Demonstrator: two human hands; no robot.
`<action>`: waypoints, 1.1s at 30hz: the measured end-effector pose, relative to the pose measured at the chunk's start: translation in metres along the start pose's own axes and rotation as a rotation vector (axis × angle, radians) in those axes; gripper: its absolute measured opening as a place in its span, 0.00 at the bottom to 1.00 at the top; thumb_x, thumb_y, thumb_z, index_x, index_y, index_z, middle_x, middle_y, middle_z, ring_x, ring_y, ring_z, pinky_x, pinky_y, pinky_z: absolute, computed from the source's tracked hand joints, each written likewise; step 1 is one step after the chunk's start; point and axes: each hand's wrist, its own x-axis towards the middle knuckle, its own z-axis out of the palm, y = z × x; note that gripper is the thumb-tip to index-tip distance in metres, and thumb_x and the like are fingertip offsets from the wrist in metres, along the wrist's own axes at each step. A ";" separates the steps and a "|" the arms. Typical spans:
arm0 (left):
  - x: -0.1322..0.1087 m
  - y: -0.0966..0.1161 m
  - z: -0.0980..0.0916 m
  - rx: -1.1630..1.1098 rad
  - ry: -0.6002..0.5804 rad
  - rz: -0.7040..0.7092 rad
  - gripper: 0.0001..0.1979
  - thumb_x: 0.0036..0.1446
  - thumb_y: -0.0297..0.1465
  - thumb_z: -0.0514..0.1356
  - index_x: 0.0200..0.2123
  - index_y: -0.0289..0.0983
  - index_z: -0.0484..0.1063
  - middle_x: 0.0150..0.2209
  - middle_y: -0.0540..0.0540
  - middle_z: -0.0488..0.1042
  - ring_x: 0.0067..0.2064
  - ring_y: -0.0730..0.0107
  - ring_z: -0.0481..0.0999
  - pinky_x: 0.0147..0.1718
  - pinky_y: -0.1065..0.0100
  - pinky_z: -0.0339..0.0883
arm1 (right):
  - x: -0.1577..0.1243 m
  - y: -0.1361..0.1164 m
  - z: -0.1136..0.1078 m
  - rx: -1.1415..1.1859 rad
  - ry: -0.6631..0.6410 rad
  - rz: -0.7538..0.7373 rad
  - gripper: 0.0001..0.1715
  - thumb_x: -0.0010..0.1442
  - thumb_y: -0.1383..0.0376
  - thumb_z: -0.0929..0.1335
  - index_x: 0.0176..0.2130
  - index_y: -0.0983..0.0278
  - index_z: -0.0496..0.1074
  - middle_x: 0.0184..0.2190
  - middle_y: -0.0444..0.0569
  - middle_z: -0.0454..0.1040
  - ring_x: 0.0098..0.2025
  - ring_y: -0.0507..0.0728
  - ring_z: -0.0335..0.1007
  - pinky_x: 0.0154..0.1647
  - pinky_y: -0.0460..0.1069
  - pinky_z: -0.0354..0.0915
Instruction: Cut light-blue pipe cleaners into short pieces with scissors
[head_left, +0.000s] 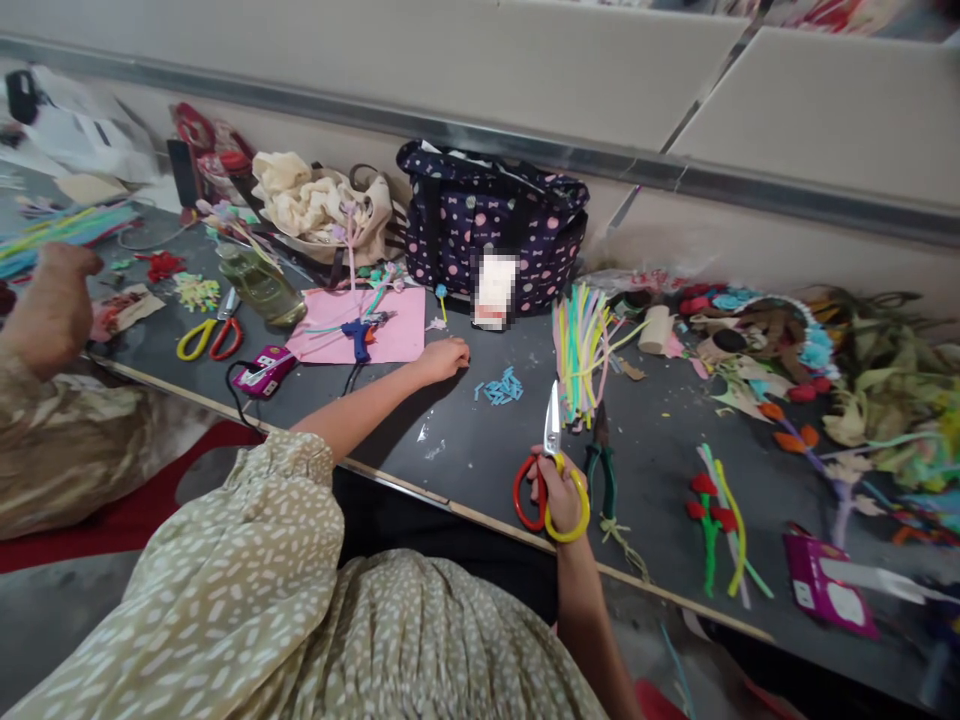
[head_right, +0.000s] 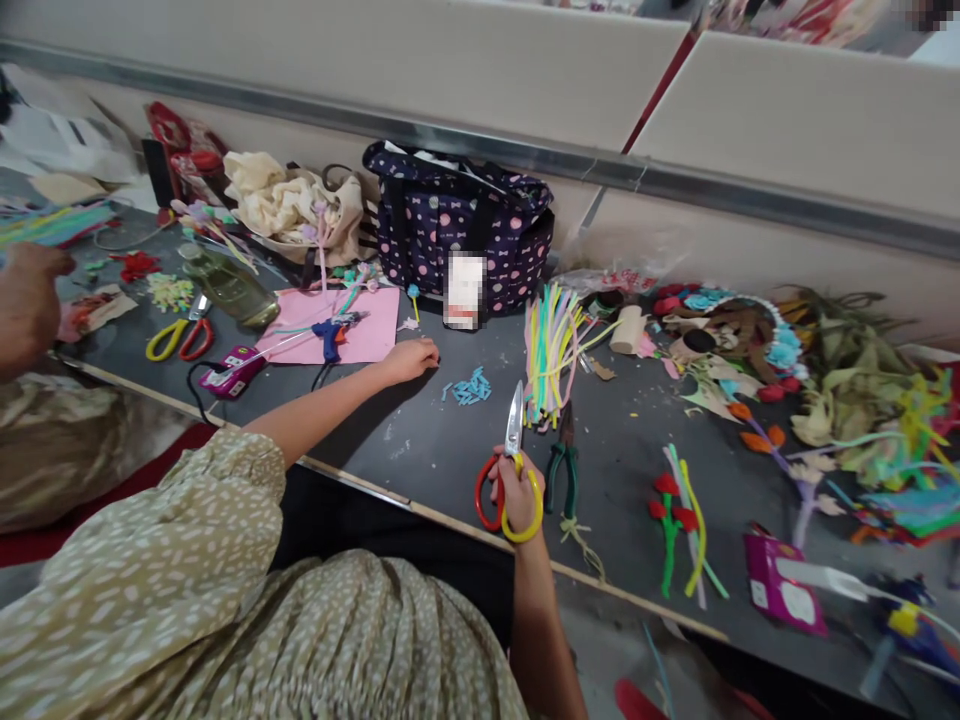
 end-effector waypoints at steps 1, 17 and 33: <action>-0.001 0.002 0.001 0.036 0.003 0.014 0.07 0.61 0.28 0.57 0.36 0.37 0.76 0.43 0.41 0.76 0.47 0.61 0.75 0.43 0.66 0.66 | 0.000 0.000 0.000 -0.002 0.000 0.000 0.24 0.58 0.48 0.69 0.42 0.64 0.73 0.22 0.41 0.71 0.14 0.48 0.61 0.14 0.44 0.59; -0.003 -0.002 0.008 -0.142 0.042 -0.023 0.04 0.58 0.32 0.62 0.37 0.39 0.75 0.40 0.47 0.77 0.41 0.67 0.76 0.38 0.69 0.65 | 0.001 0.003 -0.001 0.000 0.001 -0.013 0.23 0.58 0.47 0.69 0.42 0.64 0.73 0.22 0.41 0.71 0.14 0.48 0.61 0.14 0.44 0.60; 0.001 -0.045 -0.017 -0.182 0.064 -0.037 0.06 0.54 0.26 0.60 0.36 0.37 0.76 0.36 0.47 0.79 0.37 0.68 0.76 0.40 0.69 0.67 | 0.000 0.002 -0.001 0.016 0.003 -0.004 0.22 0.59 0.49 0.70 0.42 0.64 0.73 0.22 0.41 0.71 0.15 0.48 0.61 0.14 0.44 0.60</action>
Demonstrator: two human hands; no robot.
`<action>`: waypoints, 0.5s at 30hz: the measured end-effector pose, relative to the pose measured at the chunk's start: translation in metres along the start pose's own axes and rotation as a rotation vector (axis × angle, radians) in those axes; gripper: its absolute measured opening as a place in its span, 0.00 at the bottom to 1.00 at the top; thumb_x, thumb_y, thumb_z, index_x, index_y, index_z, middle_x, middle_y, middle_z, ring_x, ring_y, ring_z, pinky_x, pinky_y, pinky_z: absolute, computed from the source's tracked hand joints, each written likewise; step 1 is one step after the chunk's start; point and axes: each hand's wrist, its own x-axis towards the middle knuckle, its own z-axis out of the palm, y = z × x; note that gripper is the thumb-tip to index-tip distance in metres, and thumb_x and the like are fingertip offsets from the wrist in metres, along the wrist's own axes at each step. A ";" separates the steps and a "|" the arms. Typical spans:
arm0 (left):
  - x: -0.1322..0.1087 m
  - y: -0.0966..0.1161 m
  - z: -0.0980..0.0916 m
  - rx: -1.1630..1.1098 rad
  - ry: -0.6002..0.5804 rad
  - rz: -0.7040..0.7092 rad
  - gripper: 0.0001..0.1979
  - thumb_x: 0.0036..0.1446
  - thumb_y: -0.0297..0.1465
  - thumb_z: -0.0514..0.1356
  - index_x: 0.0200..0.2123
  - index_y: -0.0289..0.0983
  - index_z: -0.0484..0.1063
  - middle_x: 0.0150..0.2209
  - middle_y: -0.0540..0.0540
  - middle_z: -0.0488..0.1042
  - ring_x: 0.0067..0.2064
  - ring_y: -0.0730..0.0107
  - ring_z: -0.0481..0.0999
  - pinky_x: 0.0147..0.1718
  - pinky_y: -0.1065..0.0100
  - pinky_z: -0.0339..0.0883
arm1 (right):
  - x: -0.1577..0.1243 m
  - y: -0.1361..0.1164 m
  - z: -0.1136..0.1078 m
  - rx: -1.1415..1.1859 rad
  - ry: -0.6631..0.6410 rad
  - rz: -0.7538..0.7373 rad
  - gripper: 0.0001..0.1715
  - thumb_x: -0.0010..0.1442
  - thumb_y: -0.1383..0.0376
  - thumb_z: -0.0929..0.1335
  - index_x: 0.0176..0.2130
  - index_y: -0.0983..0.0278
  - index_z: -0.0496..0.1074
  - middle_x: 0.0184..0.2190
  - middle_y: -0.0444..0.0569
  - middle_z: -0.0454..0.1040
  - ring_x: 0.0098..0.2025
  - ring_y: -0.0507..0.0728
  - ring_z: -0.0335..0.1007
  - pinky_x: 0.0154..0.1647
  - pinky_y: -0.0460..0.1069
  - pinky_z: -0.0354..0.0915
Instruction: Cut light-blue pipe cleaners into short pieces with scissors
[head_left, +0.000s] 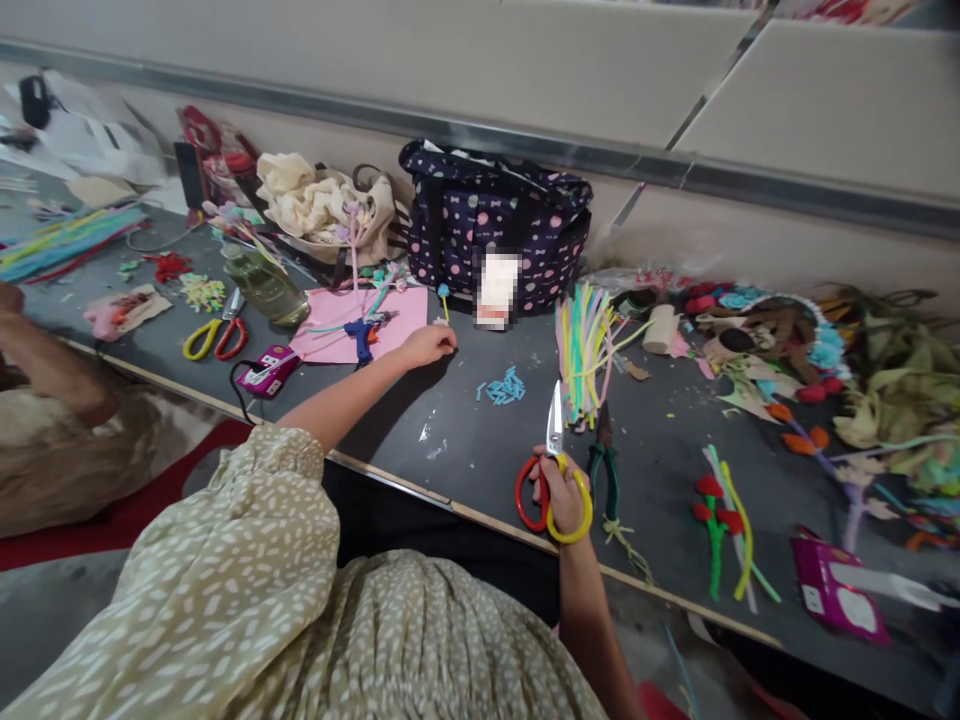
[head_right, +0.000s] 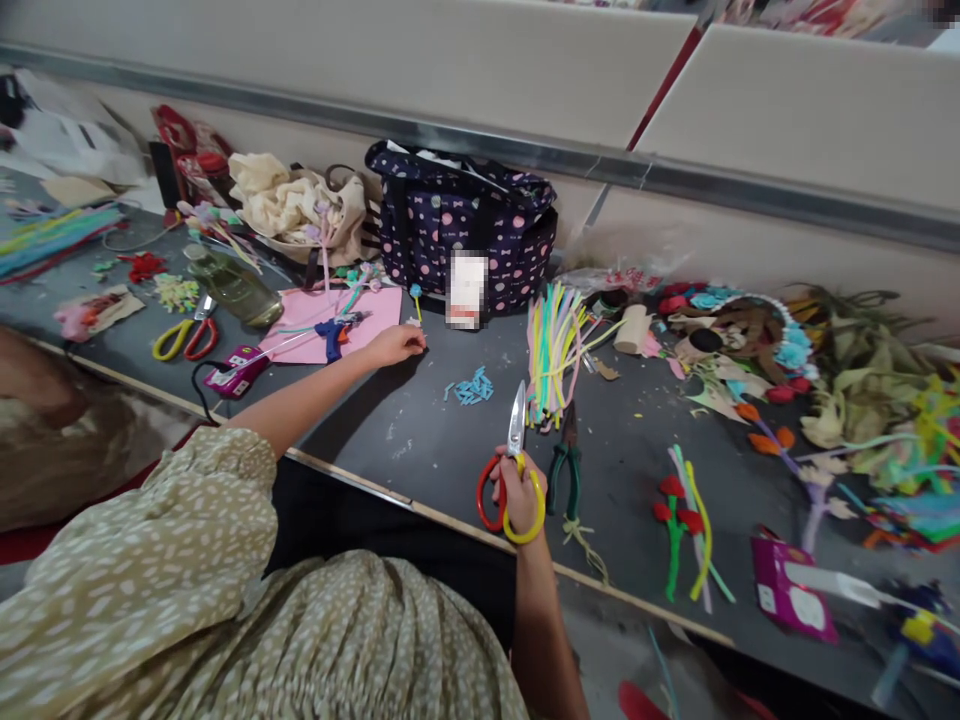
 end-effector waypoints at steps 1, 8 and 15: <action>-0.005 0.002 0.003 -0.010 0.005 0.016 0.06 0.55 0.26 0.60 0.35 0.37 0.76 0.36 0.47 0.79 0.38 0.68 0.76 0.40 0.69 0.67 | 0.000 0.000 0.000 0.003 0.000 0.001 0.22 0.59 0.49 0.70 0.41 0.64 0.73 0.22 0.41 0.71 0.15 0.48 0.61 0.14 0.44 0.60; -0.016 0.006 0.014 -0.067 -0.003 0.226 0.12 0.57 0.24 0.56 0.40 0.36 0.77 0.45 0.42 0.78 0.46 0.63 0.77 0.50 0.62 0.69 | 0.001 0.000 0.000 -0.011 0.004 -0.002 0.23 0.59 0.48 0.70 0.42 0.65 0.73 0.22 0.41 0.72 0.14 0.48 0.61 0.14 0.44 0.59; -0.009 -0.004 -0.003 0.023 0.168 0.153 0.15 0.58 0.23 0.54 0.45 0.36 0.77 0.47 0.41 0.78 0.49 0.60 0.76 0.52 0.60 0.68 | 0.001 0.005 -0.001 -0.006 -0.002 0.003 0.22 0.60 0.49 0.69 0.42 0.65 0.73 0.22 0.40 0.72 0.15 0.48 0.62 0.15 0.44 0.60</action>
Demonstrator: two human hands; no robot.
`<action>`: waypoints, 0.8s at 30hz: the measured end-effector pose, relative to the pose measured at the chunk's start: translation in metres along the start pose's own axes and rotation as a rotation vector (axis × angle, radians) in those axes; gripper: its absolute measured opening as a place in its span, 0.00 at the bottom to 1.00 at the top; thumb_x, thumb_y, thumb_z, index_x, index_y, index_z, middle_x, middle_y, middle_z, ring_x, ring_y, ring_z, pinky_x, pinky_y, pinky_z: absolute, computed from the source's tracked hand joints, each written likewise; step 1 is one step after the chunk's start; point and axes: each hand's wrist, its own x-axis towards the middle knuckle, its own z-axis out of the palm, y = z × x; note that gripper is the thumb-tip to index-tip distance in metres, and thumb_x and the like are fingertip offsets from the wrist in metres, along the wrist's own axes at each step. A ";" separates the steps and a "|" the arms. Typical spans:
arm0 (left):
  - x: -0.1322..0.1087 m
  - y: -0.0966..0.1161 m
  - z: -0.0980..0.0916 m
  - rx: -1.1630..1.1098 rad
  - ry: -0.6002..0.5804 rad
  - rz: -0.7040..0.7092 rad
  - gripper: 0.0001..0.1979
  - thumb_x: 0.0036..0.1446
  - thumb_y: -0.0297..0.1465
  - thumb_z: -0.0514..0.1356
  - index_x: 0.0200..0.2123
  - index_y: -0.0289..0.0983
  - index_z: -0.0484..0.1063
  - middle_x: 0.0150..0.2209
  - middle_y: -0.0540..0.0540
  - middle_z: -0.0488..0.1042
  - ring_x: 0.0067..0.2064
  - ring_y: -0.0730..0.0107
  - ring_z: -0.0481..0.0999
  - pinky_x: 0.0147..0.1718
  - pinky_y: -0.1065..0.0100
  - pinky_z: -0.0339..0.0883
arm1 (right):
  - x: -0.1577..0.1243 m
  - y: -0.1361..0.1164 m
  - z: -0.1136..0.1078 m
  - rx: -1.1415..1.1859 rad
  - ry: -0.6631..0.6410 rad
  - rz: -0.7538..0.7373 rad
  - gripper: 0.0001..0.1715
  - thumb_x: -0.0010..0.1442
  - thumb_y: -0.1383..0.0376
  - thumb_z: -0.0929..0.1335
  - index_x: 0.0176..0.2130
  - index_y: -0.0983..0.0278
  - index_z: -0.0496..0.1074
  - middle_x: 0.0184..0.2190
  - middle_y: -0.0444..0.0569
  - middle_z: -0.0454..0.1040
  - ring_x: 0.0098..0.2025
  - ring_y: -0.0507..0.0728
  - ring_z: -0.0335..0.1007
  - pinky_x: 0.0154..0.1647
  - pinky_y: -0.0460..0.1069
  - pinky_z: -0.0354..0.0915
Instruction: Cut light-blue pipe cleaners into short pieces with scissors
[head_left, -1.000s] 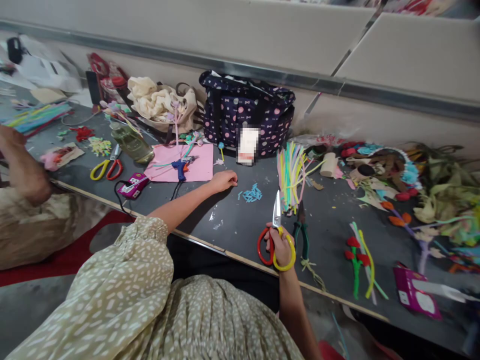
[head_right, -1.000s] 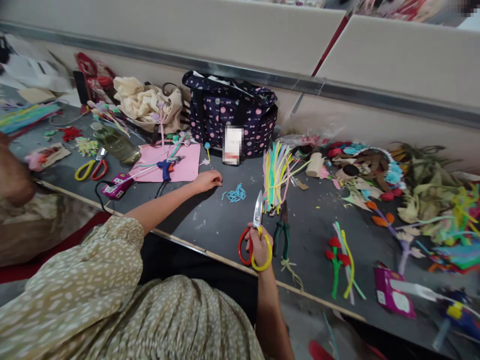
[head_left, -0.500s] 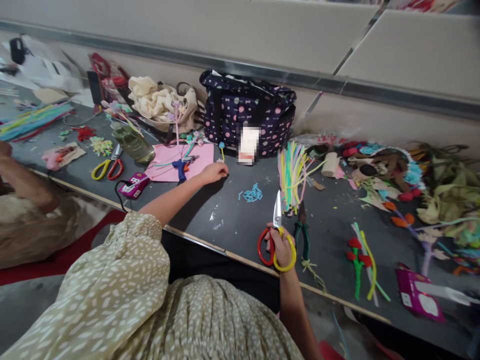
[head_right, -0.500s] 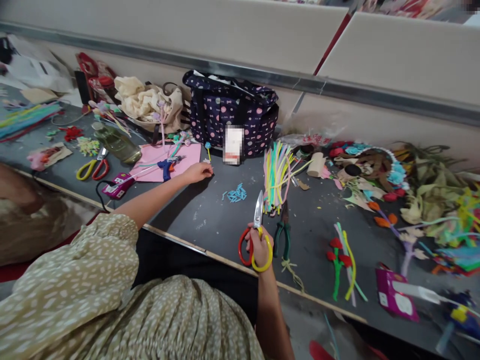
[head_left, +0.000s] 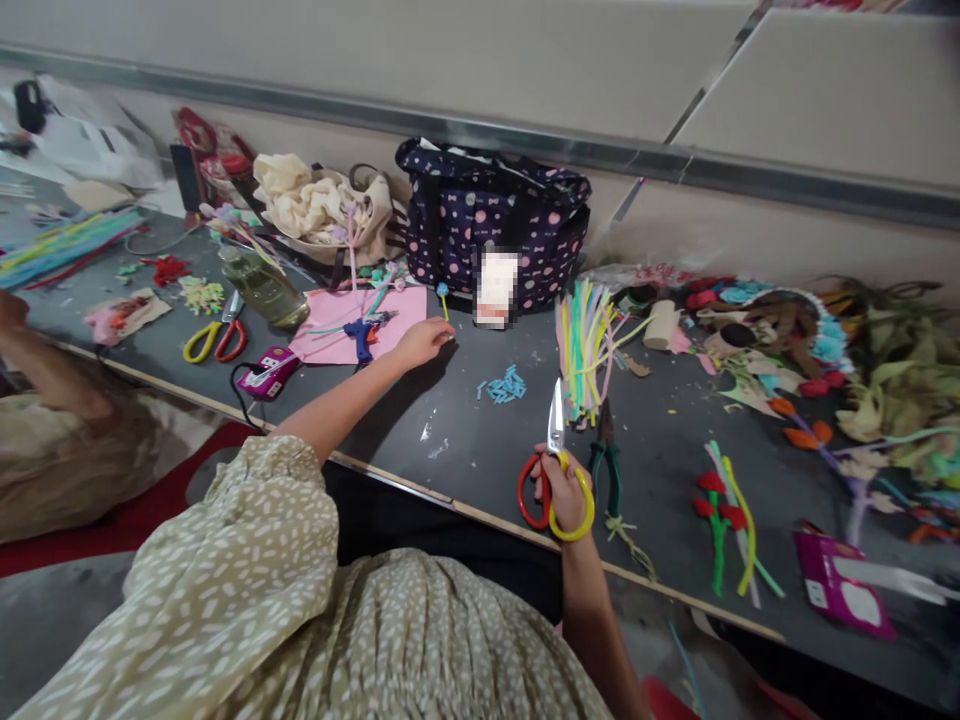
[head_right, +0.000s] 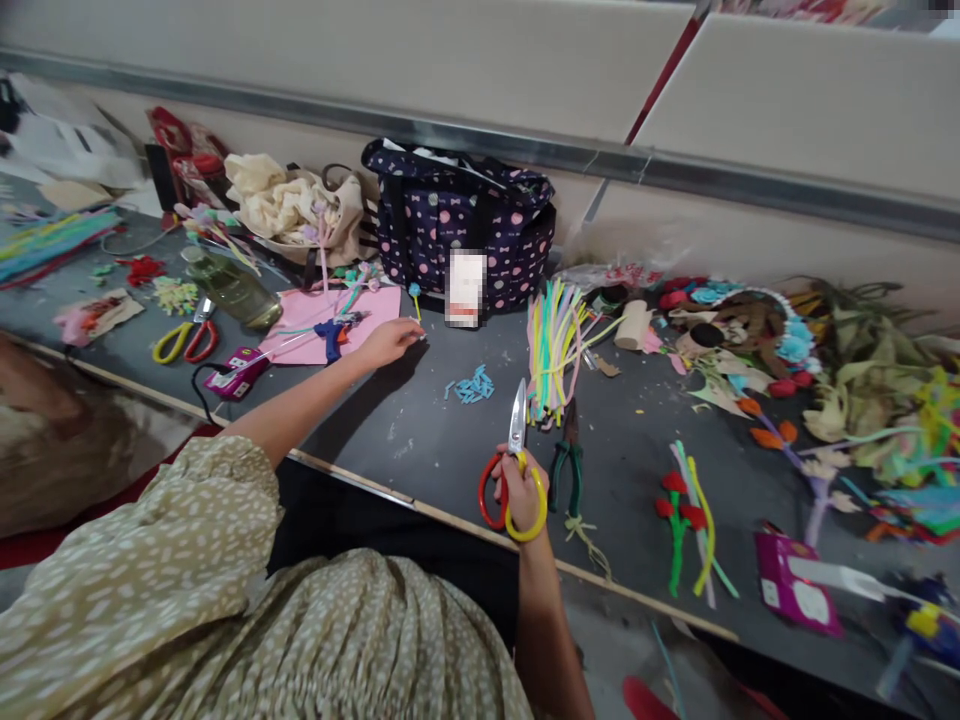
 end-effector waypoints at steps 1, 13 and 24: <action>-0.004 0.005 0.002 -0.007 -0.034 0.051 0.14 0.58 0.24 0.55 0.45 0.37 0.77 0.47 0.42 0.78 0.50 0.61 0.76 0.52 0.60 0.68 | 0.000 0.001 0.000 0.001 -0.001 0.000 0.21 0.60 0.50 0.69 0.42 0.64 0.73 0.22 0.40 0.72 0.15 0.48 0.62 0.15 0.44 0.60; -0.005 0.006 -0.003 0.323 -0.094 0.060 0.17 0.62 0.24 0.53 0.50 0.33 0.76 0.54 0.36 0.76 0.56 0.55 0.74 0.57 0.56 0.65 | 0.000 -0.003 0.001 -0.006 0.005 0.003 0.23 0.59 0.49 0.69 0.42 0.65 0.73 0.22 0.40 0.71 0.14 0.48 0.62 0.14 0.44 0.60; -0.026 0.008 0.011 0.427 -0.199 0.261 0.21 0.66 0.32 0.53 0.58 0.32 0.72 0.62 0.33 0.70 0.65 0.53 0.66 0.66 0.49 0.51 | 0.001 0.003 -0.001 0.005 0.000 -0.008 0.20 0.61 0.51 0.69 0.43 0.65 0.73 0.22 0.40 0.72 0.15 0.48 0.62 0.15 0.44 0.60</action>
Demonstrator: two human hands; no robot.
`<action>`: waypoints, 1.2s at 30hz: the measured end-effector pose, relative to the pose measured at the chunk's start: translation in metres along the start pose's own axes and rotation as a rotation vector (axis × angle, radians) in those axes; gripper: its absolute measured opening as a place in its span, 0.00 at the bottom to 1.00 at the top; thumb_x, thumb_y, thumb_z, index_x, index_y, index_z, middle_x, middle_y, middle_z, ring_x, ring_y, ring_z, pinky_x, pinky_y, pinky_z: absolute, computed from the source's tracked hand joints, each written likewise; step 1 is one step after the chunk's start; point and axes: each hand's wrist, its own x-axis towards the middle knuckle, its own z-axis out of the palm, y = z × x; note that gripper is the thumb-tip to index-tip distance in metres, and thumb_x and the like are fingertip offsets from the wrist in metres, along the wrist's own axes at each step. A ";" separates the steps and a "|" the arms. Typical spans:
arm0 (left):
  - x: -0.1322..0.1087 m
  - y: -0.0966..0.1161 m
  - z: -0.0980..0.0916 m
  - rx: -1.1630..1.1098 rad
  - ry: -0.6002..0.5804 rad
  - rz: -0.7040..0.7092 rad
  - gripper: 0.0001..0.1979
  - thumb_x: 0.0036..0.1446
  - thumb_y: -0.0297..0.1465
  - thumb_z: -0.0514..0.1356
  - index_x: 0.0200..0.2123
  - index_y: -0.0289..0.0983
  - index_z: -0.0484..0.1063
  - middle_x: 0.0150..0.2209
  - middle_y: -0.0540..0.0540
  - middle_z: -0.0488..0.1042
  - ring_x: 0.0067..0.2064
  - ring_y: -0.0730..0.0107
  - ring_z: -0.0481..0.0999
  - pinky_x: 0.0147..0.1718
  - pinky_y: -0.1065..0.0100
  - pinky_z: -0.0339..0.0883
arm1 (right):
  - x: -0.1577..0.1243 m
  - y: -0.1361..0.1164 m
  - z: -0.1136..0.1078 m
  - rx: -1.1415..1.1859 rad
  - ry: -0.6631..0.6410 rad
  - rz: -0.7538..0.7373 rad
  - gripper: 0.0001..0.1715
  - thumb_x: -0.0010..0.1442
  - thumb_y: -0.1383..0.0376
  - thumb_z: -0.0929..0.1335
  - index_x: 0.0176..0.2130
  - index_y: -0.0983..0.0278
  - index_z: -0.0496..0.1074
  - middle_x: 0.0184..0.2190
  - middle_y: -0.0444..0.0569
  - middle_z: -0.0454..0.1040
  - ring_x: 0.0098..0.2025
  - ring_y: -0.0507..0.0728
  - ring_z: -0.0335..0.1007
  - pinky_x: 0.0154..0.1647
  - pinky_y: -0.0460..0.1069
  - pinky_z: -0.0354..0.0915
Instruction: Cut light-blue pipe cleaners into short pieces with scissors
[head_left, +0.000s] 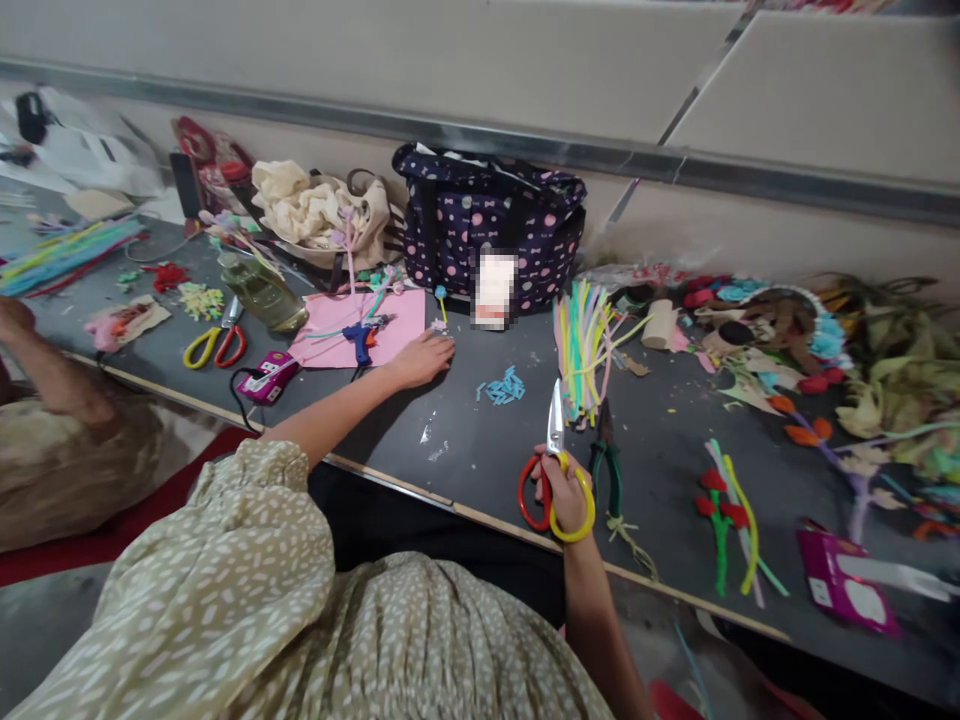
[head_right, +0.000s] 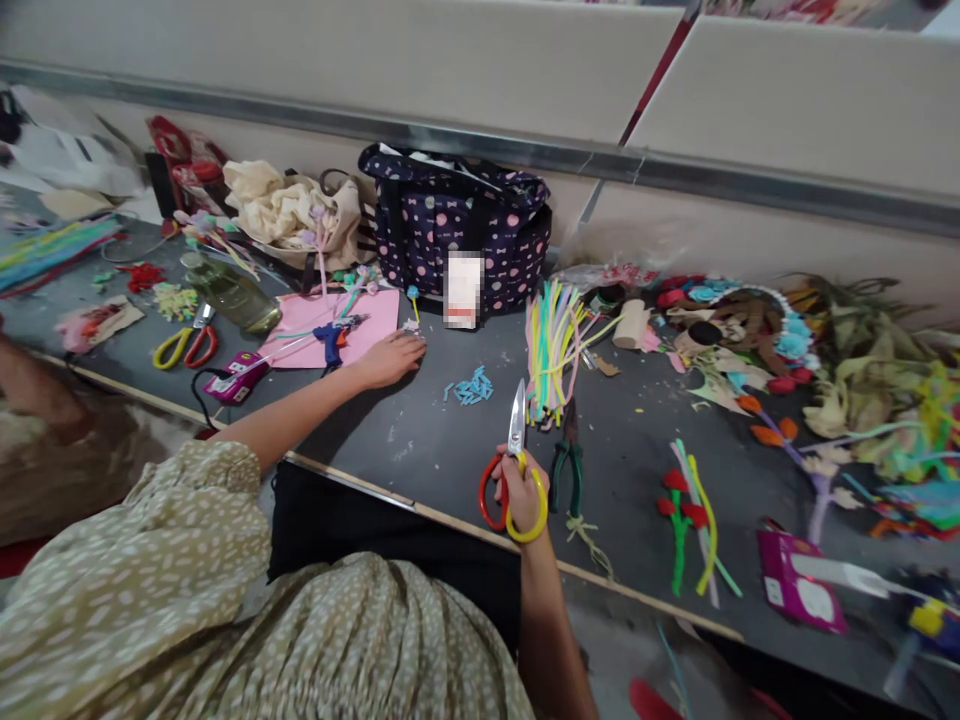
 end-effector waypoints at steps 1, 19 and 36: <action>0.000 -0.007 -0.002 0.030 0.020 -0.058 0.21 0.66 0.32 0.53 0.57 0.31 0.72 0.62 0.32 0.69 0.66 0.50 0.64 0.66 0.47 0.49 | 0.000 0.000 0.000 0.001 0.002 0.001 0.20 0.60 0.51 0.69 0.43 0.65 0.73 0.22 0.41 0.72 0.15 0.48 0.62 0.15 0.44 0.60; 0.002 -0.032 -0.009 -0.128 0.183 -0.204 0.19 0.62 0.27 0.53 0.54 0.35 0.73 0.59 0.36 0.72 0.63 0.54 0.67 0.63 0.49 0.56 | -0.001 -0.002 0.000 -0.027 -0.004 0.016 0.25 0.58 0.46 0.70 0.42 0.65 0.73 0.22 0.41 0.71 0.15 0.48 0.61 0.14 0.44 0.59; 0.012 -0.043 0.000 -0.256 0.290 -0.585 0.18 0.57 0.23 0.54 0.48 0.37 0.78 0.44 0.38 0.78 0.49 0.53 0.73 0.48 0.58 0.68 | -0.001 -0.005 0.002 -0.032 0.006 -0.006 0.25 0.58 0.47 0.70 0.42 0.65 0.73 0.22 0.41 0.71 0.15 0.48 0.61 0.15 0.44 0.59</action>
